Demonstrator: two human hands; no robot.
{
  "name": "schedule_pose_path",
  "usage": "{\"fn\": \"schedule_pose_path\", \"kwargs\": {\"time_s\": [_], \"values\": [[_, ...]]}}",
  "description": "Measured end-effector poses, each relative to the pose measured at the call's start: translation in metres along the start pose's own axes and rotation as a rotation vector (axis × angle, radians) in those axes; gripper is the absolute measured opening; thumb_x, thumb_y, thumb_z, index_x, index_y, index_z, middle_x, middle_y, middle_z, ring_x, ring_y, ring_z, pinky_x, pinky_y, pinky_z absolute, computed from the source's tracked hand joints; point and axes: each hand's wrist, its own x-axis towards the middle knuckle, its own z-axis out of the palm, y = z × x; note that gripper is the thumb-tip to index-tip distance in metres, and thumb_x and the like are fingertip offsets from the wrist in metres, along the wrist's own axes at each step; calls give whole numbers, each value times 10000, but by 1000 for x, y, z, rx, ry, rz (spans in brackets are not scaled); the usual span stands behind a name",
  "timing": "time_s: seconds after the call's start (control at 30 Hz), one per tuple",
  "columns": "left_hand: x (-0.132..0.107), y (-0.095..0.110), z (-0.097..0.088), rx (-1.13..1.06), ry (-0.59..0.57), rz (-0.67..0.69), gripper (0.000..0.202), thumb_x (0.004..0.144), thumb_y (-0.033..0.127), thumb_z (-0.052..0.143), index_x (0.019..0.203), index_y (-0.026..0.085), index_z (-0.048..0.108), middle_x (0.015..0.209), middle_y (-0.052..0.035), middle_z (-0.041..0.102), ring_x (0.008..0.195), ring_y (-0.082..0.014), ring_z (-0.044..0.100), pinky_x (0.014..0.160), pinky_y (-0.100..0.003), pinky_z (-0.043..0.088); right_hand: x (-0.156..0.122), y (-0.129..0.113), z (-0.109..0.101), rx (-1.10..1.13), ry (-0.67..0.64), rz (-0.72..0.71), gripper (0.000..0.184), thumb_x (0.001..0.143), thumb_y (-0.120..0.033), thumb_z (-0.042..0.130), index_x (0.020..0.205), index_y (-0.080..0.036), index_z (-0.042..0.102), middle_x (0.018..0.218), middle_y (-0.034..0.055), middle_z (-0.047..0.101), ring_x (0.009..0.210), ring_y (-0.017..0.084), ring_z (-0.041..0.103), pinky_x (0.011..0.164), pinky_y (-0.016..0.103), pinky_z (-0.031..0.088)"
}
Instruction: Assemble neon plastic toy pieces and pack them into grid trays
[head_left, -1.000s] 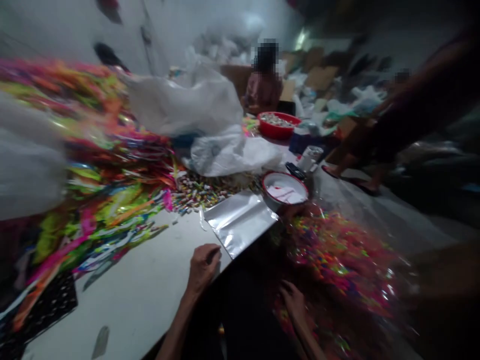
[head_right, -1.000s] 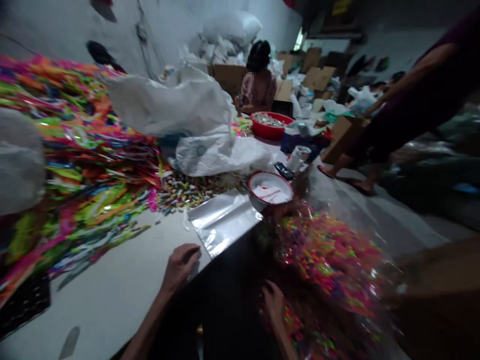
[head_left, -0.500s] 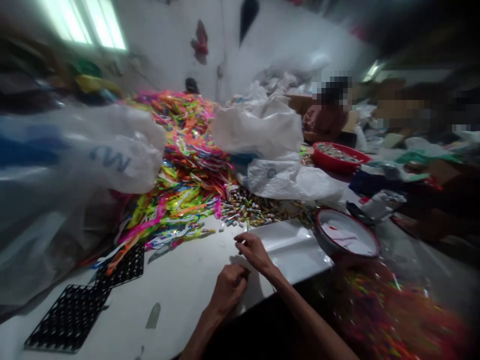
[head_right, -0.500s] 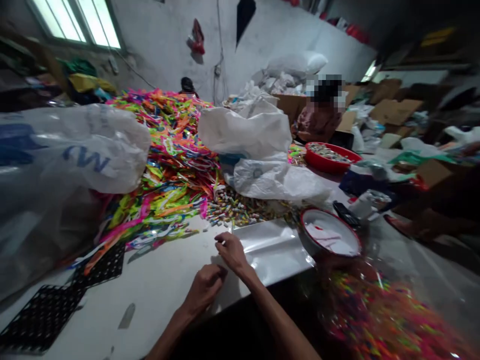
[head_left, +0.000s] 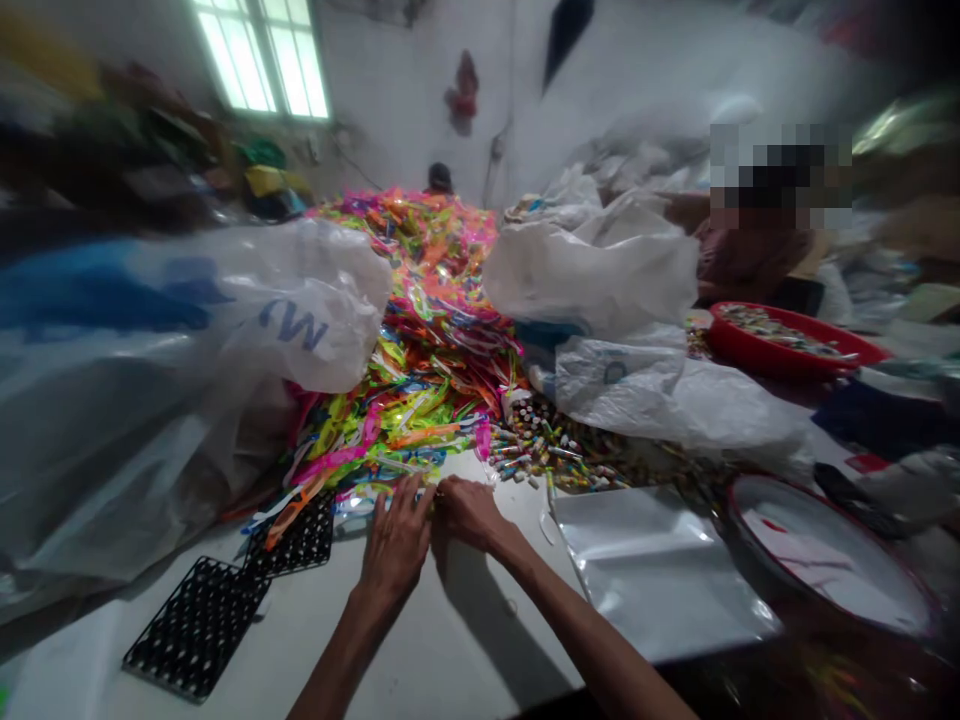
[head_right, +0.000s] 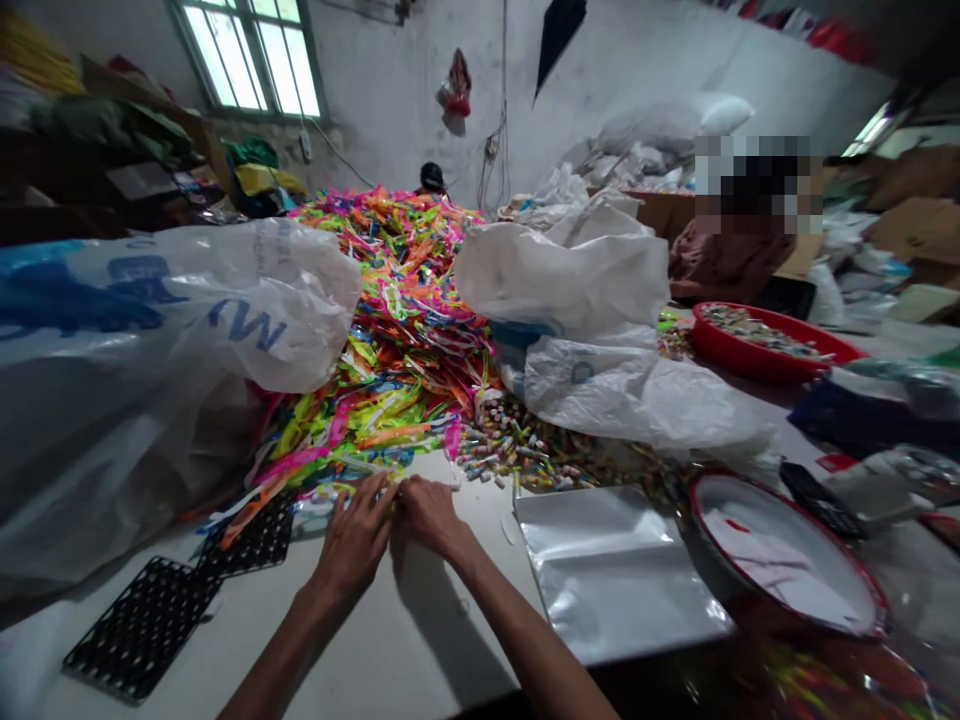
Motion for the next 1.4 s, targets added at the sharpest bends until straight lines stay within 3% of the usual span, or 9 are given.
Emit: {"fn": "schedule_pose_path", "kwargs": {"time_s": [0.17,0.27,0.37,0.57,0.8,0.93,1.1,1.3,1.4], "values": [[-48,12,-5,-55,-35,1,495,833,91,416,1295,266,427,1286,-89,525,1220,-237,441,1018,-498,295,-26,16,-6,242,-159,-60,232,708,-290,640,908,-182,685,808,48,677,693,170,604,576,234,401],[-57,11,-14,-116,-89,30,499,830,98,431,1298,270,422,1208,-67,573,1167,-236,481,1028,-503,291,-8,21,-16,341,-32,10,276,741,-302,624,972,-159,667,802,32,669,662,138,581,595,226,405],[-60,8,-17,-159,-113,67,448,822,128,467,1248,268,472,1192,-55,570,1152,-239,483,1038,-495,308,20,1,-15,299,117,55,326,778,-356,587,1030,-154,633,879,50,663,750,164,583,643,246,403],[-79,16,-17,-181,-80,55,357,780,113,506,1113,228,566,1137,-70,587,1129,-260,491,1019,-501,354,33,-49,15,17,-15,1,320,764,-255,549,1072,-172,568,983,92,645,864,216,591,680,268,387],[-103,26,-32,-291,-70,127,377,832,212,513,1208,225,499,1151,-66,586,1117,-234,489,997,-455,367,-12,7,10,671,-22,135,217,761,-349,559,822,-142,587,590,-34,492,535,99,460,489,193,326],[-85,18,-37,-281,17,105,340,870,259,473,1205,208,499,1154,-69,601,1095,-215,510,989,-437,349,-36,26,11,977,-82,135,310,744,-424,587,855,-135,571,558,-64,406,470,65,366,432,176,277],[-33,-5,-26,-17,-1,-96,345,854,224,466,1186,147,520,1197,-149,572,1139,-311,481,991,-550,279,-44,30,17,913,4,124,309,778,-398,563,949,-143,596,614,-35,464,509,80,404,453,182,304],[-10,-24,-4,27,-24,52,182,851,141,421,933,165,582,1192,-139,572,1179,-303,454,1023,-573,193,-52,42,22,480,297,216,241,740,-342,589,898,-162,618,813,47,590,756,175,521,666,266,399],[-7,-25,-8,-36,2,105,153,866,147,423,923,170,563,1040,-89,640,1086,-252,526,1038,-543,181,-55,48,19,629,333,241,244,755,-353,560,894,-159,615,761,29,573,672,150,502,612,251,402]]}}
